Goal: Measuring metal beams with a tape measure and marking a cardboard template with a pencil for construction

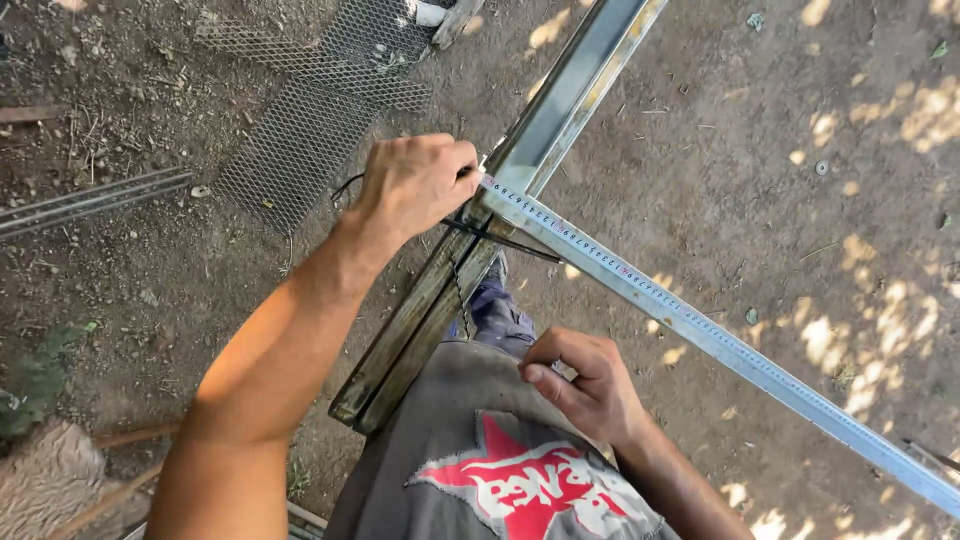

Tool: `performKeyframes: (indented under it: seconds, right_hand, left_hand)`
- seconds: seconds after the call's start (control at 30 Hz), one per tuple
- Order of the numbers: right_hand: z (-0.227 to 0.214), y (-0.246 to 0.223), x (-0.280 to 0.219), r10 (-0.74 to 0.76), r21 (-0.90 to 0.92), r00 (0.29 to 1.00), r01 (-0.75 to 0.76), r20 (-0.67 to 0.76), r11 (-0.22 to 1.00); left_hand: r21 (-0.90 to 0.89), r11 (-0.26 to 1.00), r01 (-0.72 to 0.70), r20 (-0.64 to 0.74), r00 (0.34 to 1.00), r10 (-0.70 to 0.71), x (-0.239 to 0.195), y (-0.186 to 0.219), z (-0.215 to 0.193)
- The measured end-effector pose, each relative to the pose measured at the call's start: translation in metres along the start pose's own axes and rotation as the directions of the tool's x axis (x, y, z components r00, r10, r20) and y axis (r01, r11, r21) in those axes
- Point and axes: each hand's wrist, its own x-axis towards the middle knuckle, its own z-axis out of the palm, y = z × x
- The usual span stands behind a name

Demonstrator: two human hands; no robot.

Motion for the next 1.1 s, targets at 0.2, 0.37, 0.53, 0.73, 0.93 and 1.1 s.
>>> performKeyframes:
  seconds: [0.2, 0.37, 0.53, 0.73, 0.93, 1.1]
  right_hand:
    - [-0.003, -0.008, -0.002, 0.109, -0.127, 0.988, -0.095, 0.112, 0.987]
    - [-0.006, -0.008, -0.004, 0.101, -0.124, 0.987, -0.086, 0.122, 0.989]
    - [-0.01, -0.007, -0.007, 0.085, -0.146, 0.989, -0.067, 0.117, 0.987]
    - [-0.011, -0.011, -0.008, 0.07, -0.139, 0.988, -0.05, 0.139, 0.989]
    - [-0.01, -0.013, -0.011, 0.073, -0.134, 0.989, -0.055, 0.128, 0.989]
    - [-0.009, -0.013, -0.012, 0.053, -0.128, 0.989, -0.036, 0.135, 0.991]
  left_hand:
    - [0.083, 0.995, -0.048, -0.016, 0.999, 0.049, 0.004, -0.002, 0.009]
    - [0.084, 0.996, -0.024, -0.001, 1.0, 0.024, 0.006, -0.004, 0.014]
    - [0.109, 0.994, -0.008, 0.015, 1.0, 0.007, 0.007, 0.001, 0.008]
    - [0.086, 0.996, 0.021, 0.028, 0.999, -0.023, 0.004, 0.002, 0.009]
    - [0.112, 0.994, -0.009, 0.013, 1.0, 0.007, 0.007, 0.0, 0.012]
    - [0.087, 0.996, 0.011, 0.034, 0.999, -0.014, 0.008, 0.002, 0.012]
